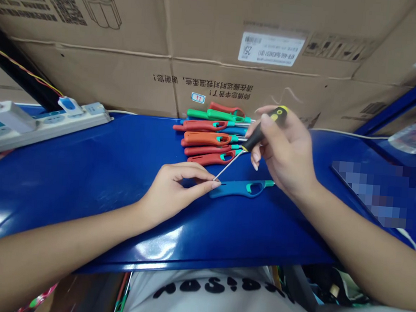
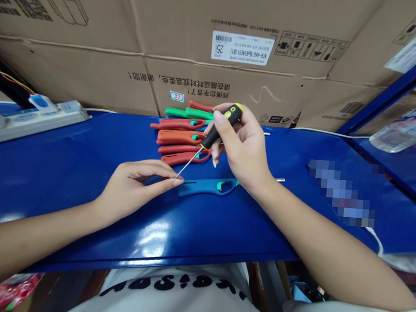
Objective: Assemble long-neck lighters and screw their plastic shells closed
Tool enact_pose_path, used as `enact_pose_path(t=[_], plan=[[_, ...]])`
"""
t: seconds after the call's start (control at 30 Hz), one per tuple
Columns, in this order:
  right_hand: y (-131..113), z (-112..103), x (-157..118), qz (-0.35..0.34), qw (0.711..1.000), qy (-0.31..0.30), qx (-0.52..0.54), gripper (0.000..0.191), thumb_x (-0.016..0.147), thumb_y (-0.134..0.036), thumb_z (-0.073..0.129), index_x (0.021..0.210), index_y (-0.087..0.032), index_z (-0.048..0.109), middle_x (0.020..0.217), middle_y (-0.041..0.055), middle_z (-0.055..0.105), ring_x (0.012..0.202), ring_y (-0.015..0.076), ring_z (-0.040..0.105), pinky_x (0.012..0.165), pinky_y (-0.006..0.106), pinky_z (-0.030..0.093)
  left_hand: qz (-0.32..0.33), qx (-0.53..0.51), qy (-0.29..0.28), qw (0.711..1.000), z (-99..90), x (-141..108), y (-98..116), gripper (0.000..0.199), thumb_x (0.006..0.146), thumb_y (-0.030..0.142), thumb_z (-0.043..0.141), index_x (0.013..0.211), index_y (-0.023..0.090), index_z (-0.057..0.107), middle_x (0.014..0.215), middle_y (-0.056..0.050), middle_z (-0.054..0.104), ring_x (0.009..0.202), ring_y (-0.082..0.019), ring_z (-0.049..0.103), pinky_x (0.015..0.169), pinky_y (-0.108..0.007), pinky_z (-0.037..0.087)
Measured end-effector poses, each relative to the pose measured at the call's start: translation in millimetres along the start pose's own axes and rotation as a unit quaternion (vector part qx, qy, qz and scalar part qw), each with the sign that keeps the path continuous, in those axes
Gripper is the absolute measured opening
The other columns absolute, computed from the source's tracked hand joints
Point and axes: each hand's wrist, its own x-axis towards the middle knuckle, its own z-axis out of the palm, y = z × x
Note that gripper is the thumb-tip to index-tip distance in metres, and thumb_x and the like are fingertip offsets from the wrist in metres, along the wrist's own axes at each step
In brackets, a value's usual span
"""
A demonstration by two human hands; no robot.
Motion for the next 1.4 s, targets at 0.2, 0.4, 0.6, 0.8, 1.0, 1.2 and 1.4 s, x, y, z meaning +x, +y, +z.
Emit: enact_pose_path(t=[0.2, 0.4, 0.6, 0.8, 1.0, 1.2, 1.4], plan=[[-9, -5, -6, -0.006, 0.994, -0.104, -0.012, 0.033, 0.090, -0.054, 0.066, 0.109, -0.029, 0.055, 0.082, -0.0018, 0.066, 0.050, 0.0104, 0.056, 0.040, 0.025, 0.047, 0.005, 0.032, -0.090, 0.995, 1.5, -2, -2, 0.008, 0.086, 0.028, 0.076, 0.084, 0.021, 0.079, 0.084, -0.002, 0.077, 0.076, -0.016, 0.071, 0.075, -0.029, 0.057], [-12, -9, -13, 0.001, 0.975, -0.222, -0.028, 0.028, 0.096, -0.048, 0.060, 0.118, -0.031, 0.053, 0.088, -0.0006, 0.067, 0.055, 0.0119, 0.060, 0.043, 0.026, 0.053, 0.009, 0.035, -0.168, 0.985, 5.0, -7, 0, 0.009, 0.089, 0.025, 0.073, 0.087, 0.019, 0.079, 0.084, -0.002, 0.075, 0.076, -0.015, 0.069, 0.072, -0.027, 0.054], [-18, 1, -13, -0.039, 0.995, -0.089, -0.017, 0.023, 0.093, -0.038, 0.068, 0.110, -0.028, 0.057, 0.081, -0.0028, 0.066, 0.043, 0.0087, 0.056, 0.035, 0.025, 0.049, -0.050, 0.030, -0.095, 0.994, 4.2, -3, 5, 0.013, 0.085, 0.030, 0.076, 0.079, 0.019, 0.077, 0.077, -0.001, 0.074, 0.066, -0.014, 0.063, 0.063, -0.026, 0.050], [-9, 7, -16, -0.117, 0.992, -0.032, -0.047, 0.040, 0.086, -0.042, 0.076, 0.117, -0.031, 0.055, 0.086, -0.0038, 0.067, 0.047, 0.0084, 0.060, 0.037, 0.022, 0.050, -0.026, 0.019, -0.087, 0.996, 5.2, -5, 3, 0.010, 0.084, 0.028, 0.078, 0.081, 0.019, 0.078, 0.078, 0.000, 0.075, 0.065, -0.012, 0.063, 0.063, -0.025, 0.050], [0, 8, -29, -0.215, 0.970, -0.033, -0.111, 0.051, 0.083, -0.047, 0.076, 0.128, -0.034, 0.055, 0.131, 0.0024, 0.063, 0.084, 0.0182, 0.074, 0.054, 0.027, 0.061, 0.039, 0.036, -0.118, 0.992, 7.2, -10, -2, 0.008, 0.086, 0.026, 0.077, 0.085, 0.019, 0.080, 0.081, -0.002, 0.076, 0.074, -0.014, 0.068, 0.069, -0.026, 0.053], [-12, 2, -23, -0.113, 0.962, -0.236, -0.077, 0.062, 0.094, -0.031, 0.065, 0.149, -0.035, 0.036, 0.128, 0.0045, 0.067, 0.096, 0.0213, 0.075, 0.072, 0.034, 0.066, 0.058, 0.059, -0.120, 0.989, 7.1, -9, -6, 0.009, 0.087, 0.027, 0.076, 0.086, 0.018, 0.079, 0.081, -0.002, 0.076, 0.074, -0.015, 0.068, 0.071, -0.028, 0.054], [-13, 4, -22, -0.101, 0.968, -0.211, -0.094, 0.060, 0.093, -0.027, 0.065, 0.145, -0.035, 0.037, 0.137, 0.0043, 0.063, 0.098, 0.0201, 0.075, 0.069, 0.028, 0.065, 0.075, 0.065, -0.104, 0.990, 5.2, -7, -5, 0.010, 0.086, 0.028, 0.077, 0.084, 0.019, 0.076, 0.083, -0.001, 0.075, 0.077, -0.014, 0.067, 0.074, -0.028, 0.054]])
